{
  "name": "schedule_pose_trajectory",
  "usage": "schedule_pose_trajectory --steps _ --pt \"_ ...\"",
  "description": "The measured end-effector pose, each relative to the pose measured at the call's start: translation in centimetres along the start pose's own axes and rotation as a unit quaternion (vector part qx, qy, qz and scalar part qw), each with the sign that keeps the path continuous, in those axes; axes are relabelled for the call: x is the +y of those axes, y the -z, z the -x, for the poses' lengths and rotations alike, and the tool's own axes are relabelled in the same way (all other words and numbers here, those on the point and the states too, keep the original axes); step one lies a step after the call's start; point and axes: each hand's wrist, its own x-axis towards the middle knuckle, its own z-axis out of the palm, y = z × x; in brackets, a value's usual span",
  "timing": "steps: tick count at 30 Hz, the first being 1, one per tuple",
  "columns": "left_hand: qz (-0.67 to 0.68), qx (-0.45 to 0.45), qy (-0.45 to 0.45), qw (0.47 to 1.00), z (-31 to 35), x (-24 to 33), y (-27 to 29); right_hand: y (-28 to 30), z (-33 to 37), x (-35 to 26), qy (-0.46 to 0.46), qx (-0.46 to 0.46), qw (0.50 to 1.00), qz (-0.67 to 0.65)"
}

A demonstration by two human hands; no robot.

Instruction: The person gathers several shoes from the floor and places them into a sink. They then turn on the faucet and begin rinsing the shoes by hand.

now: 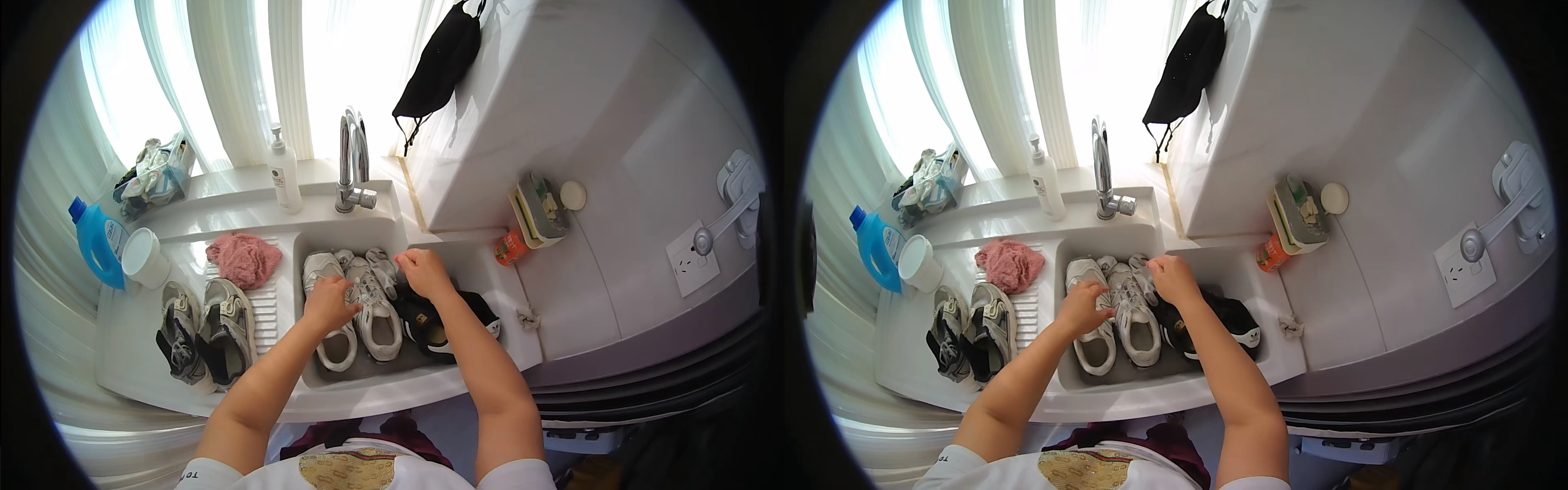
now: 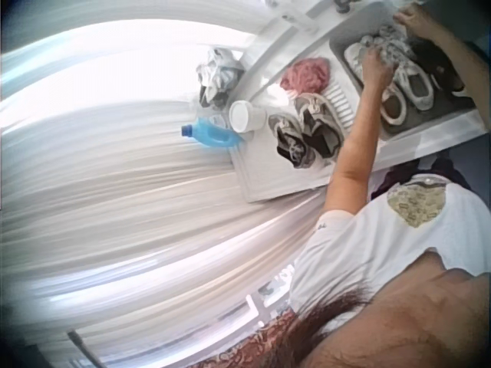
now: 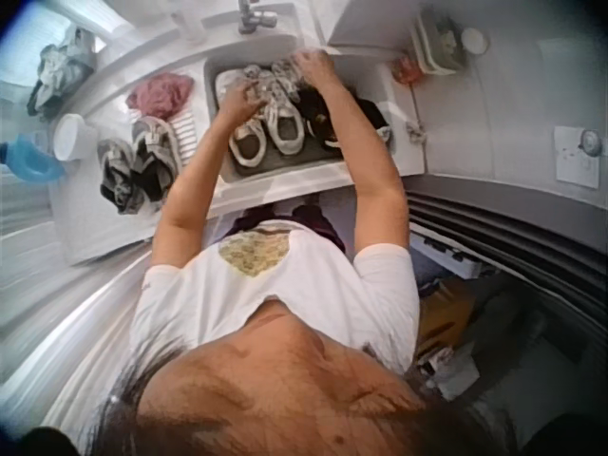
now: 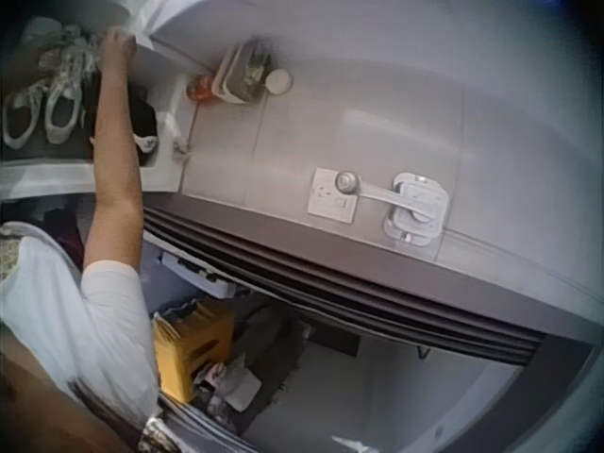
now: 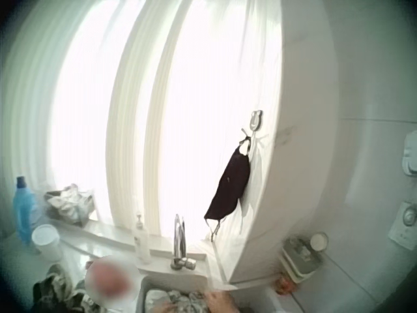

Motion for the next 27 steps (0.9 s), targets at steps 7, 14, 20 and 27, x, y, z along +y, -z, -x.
schedule_pose_trajectory --steps 7,14,20,27 --pt "-0.358 -0.088 0.011 0.929 3.0 1.4 -0.9 1.1 11.3 2.0 0.02 -0.021 0.974 0.224" --pt "-0.368 -0.011 -0.005 0.93 4.0 0.9 -2.7 -1.4 13.7 2.2 0.117 -0.085 0.942 0.302" --pt "-0.368 -0.005 -0.042 0.929 3.7 -0.4 -3.5 -2.7 12.7 0.6 0.094 -0.186 0.944 0.256" --pt "-0.303 0.014 -0.012 0.953 1.9 0.2 1.9 -3.4 10.9 0.6 0.098 -0.224 0.928 0.28"
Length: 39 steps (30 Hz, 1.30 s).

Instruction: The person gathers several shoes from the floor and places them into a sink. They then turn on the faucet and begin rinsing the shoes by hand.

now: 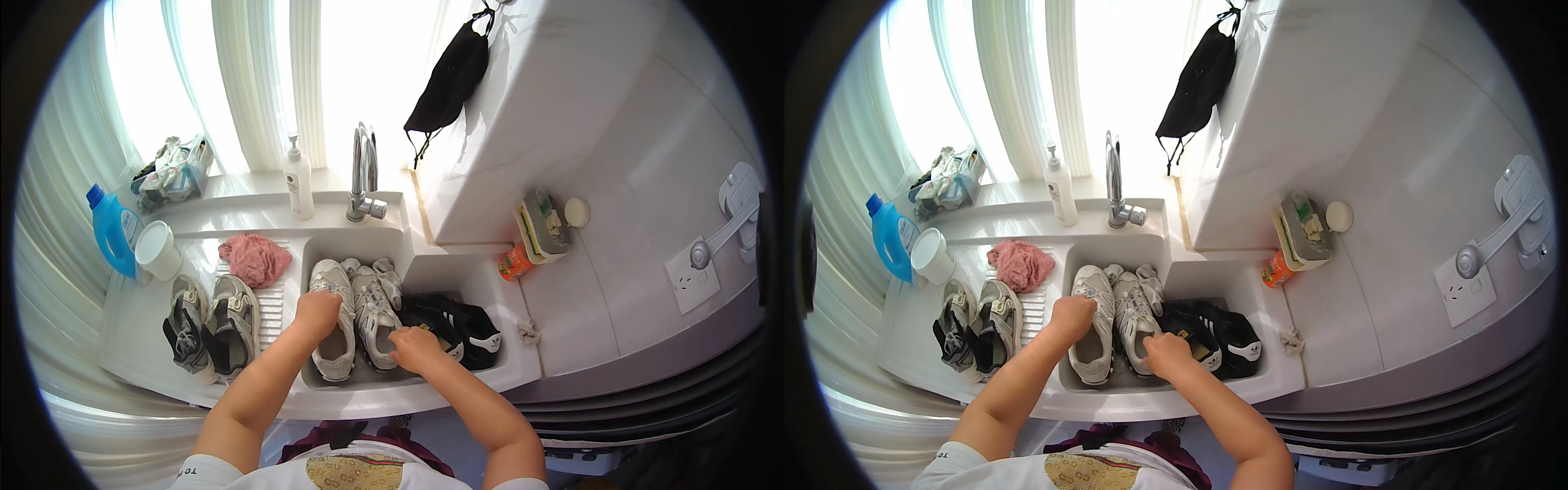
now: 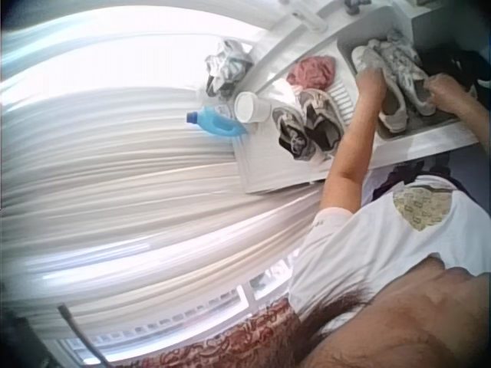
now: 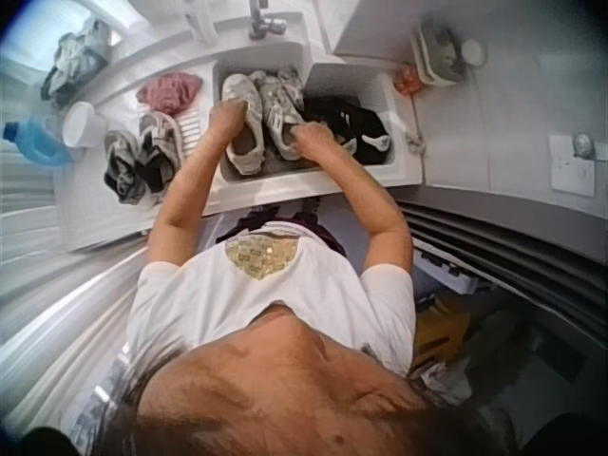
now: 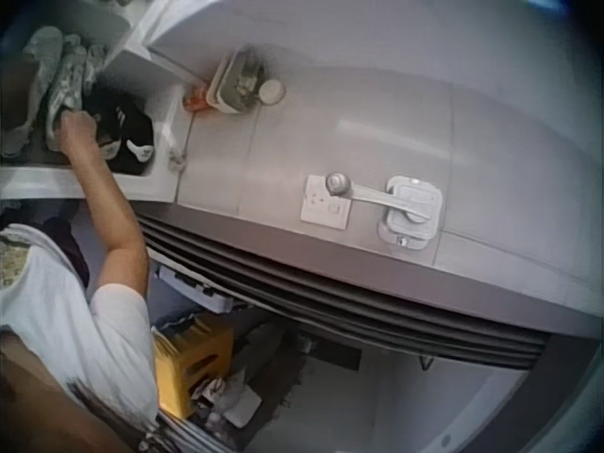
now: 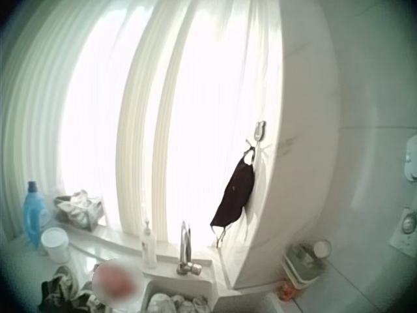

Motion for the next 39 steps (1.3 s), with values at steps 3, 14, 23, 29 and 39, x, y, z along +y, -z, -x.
schedule_pose_trajectory --steps 3,14,23,29,39 --pt "0.009 0.039 0.012 0.999 -1.7 -0.3 3.1 -2.1 -1.5 0.0 0.013 -0.047 0.999 0.01" --pt "0.042 0.137 0.002 0.99 -1.2 -2.2 6.6 -0.2 -3.4 -0.3 0.078 0.001 0.997 -0.009" --pt "0.026 0.068 -0.001 0.997 -2.0 -1.8 5.1 3.5 1.6 -1.2 0.082 0.137 0.982 -0.097" --pt "0.05 0.051 -0.007 0.997 -2.1 -3.1 4.2 8.5 6.3 -0.3 0.107 0.123 0.978 -0.128" --pt "0.011 -0.099 0.003 0.995 -2.4 -1.0 -5.6 11.6 4.4 0.3 0.1 0.179 0.971 -0.123"
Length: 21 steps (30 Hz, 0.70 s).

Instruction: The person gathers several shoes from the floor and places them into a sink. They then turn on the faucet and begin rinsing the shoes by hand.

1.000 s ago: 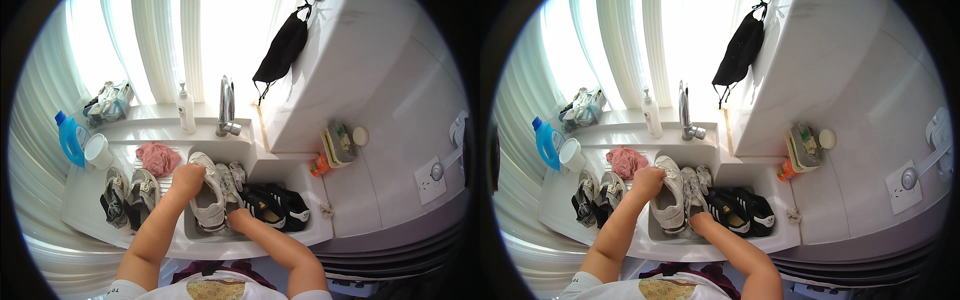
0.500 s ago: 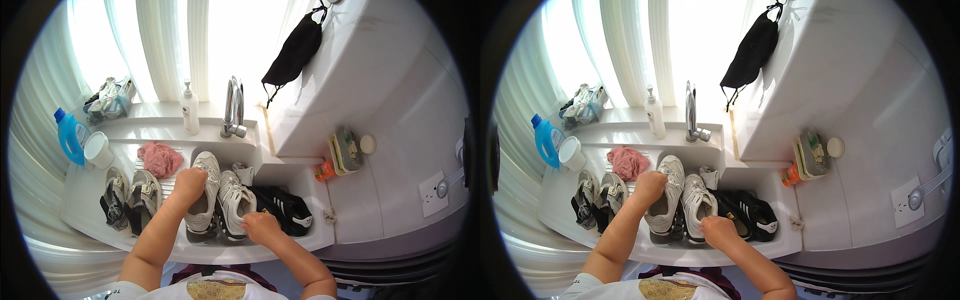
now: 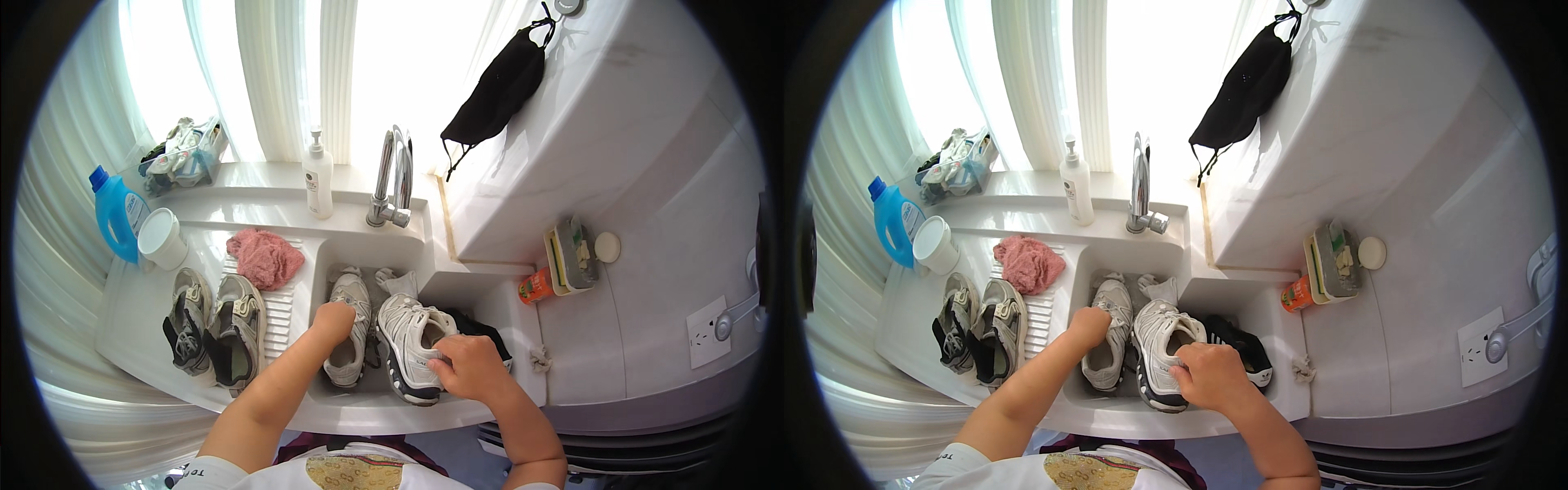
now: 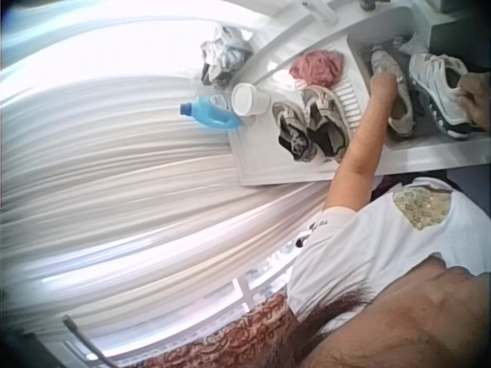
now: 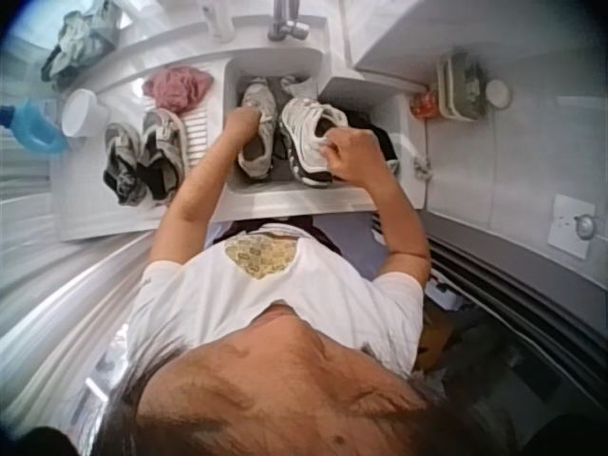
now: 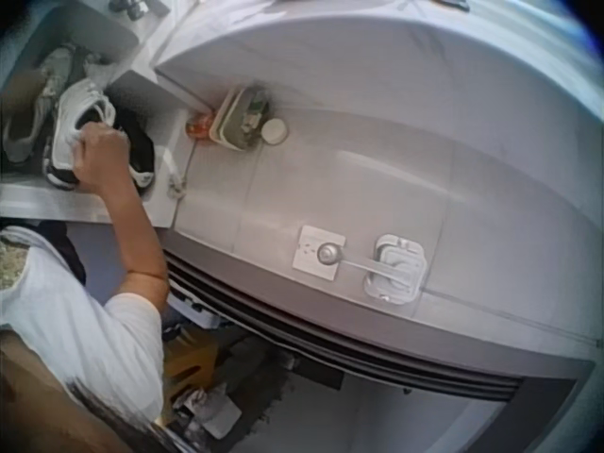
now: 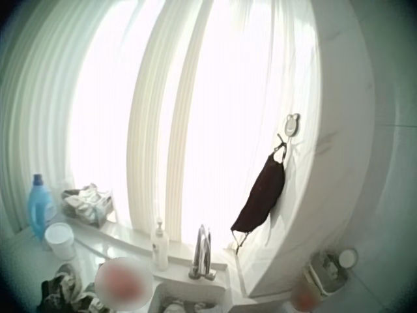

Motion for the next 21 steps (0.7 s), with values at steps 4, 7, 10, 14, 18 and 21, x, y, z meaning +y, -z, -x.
schedule_pose_trajectory --steps 4,7,10,14,18,21 --pt "0.023 -0.049 0.037 0.998 -0.3 -1.0 -2.9 0.9 -1.4 0.0 -0.021 0.046 0.999 0.001" --pt "0.026 -0.058 0.045 0.997 0.1 -0.6 -3.3 0.6 -3.1 0.4 -0.023 0.061 0.998 0.007" --pt "0.026 -0.08 0.043 0.995 0.5 -0.3 -3.2 -1.1 -6.0 1.6 -0.04 0.104 0.994 0.023" --pt "0.014 -0.086 0.021 0.996 0.9 -0.3 -3.3 -5.3 -11.2 6.6 -0.185 0.078 0.978 0.049" --pt "0.019 -0.076 0.017 0.997 1.4 0.5 -1.7 -9.6 -13.6 8.6 -0.253 0.062 0.965 -0.019" --pt "0.021 -0.069 0.036 0.997 1.8 0.8 -1.5 -12.3 -15.4 6.4 -0.252 0.043 0.966 -0.035"
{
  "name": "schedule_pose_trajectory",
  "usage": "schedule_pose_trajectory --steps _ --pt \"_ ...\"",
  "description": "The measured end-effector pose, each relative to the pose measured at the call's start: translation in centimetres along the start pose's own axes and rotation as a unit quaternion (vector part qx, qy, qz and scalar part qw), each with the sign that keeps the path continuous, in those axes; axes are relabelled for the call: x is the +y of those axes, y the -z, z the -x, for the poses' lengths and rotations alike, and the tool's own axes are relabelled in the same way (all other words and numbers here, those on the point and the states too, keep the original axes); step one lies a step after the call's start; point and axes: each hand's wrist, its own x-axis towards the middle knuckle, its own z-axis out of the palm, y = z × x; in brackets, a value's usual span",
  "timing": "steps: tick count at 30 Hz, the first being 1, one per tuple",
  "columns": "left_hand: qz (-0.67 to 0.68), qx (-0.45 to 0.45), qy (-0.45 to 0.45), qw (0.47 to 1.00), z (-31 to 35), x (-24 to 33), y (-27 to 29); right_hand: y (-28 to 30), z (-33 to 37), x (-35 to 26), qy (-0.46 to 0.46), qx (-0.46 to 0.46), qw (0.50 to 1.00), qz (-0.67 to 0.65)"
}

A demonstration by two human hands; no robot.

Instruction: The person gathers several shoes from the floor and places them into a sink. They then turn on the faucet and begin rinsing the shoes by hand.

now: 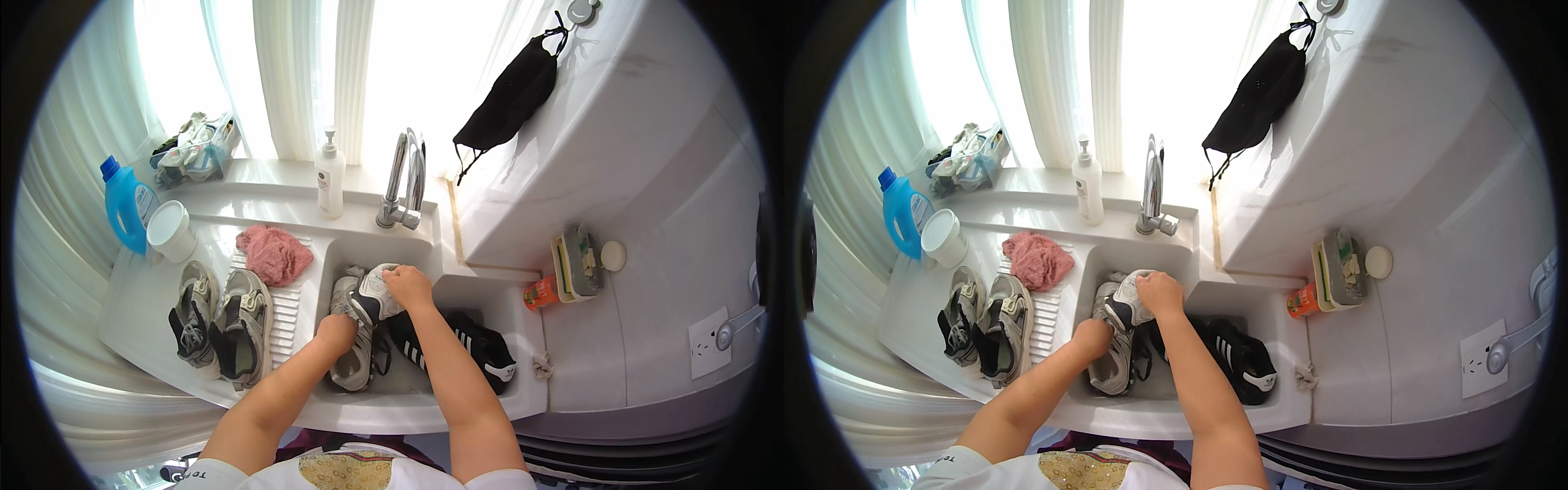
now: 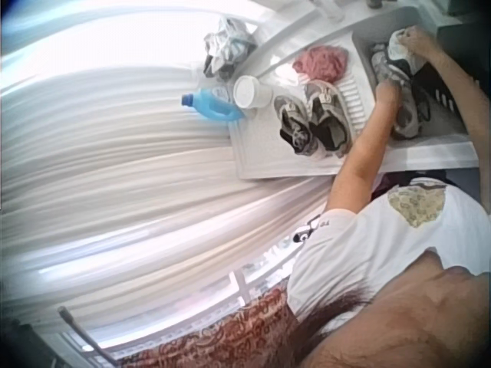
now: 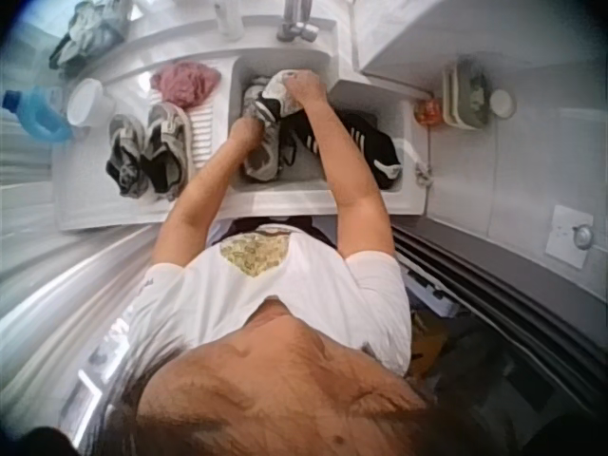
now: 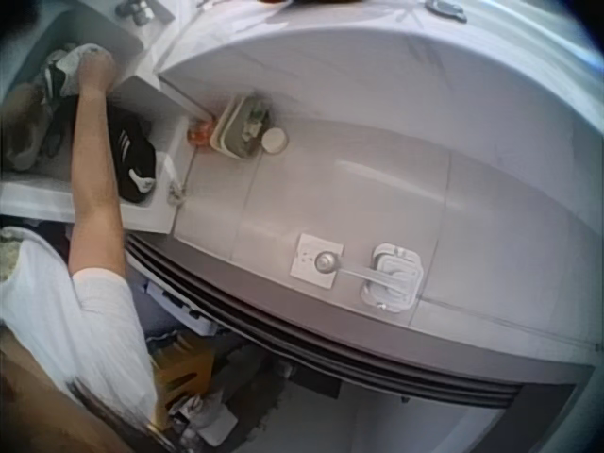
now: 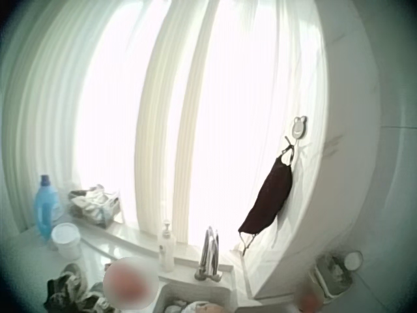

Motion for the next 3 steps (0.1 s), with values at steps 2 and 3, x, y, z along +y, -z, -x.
schedule_pose_trajectory --steps 2,3 --pt "-0.001 0.01 -0.002 1.0 0.28 0.19 0.23 -1.31 -0.43 -0.3 -0.026 0.024 0.999 -0.037" --pt "0.0 0.018 -0.007 1.0 0.59 0.09 0.41 -1.4 -0.39 -0.63 -0.023 0.024 0.999 -0.038"
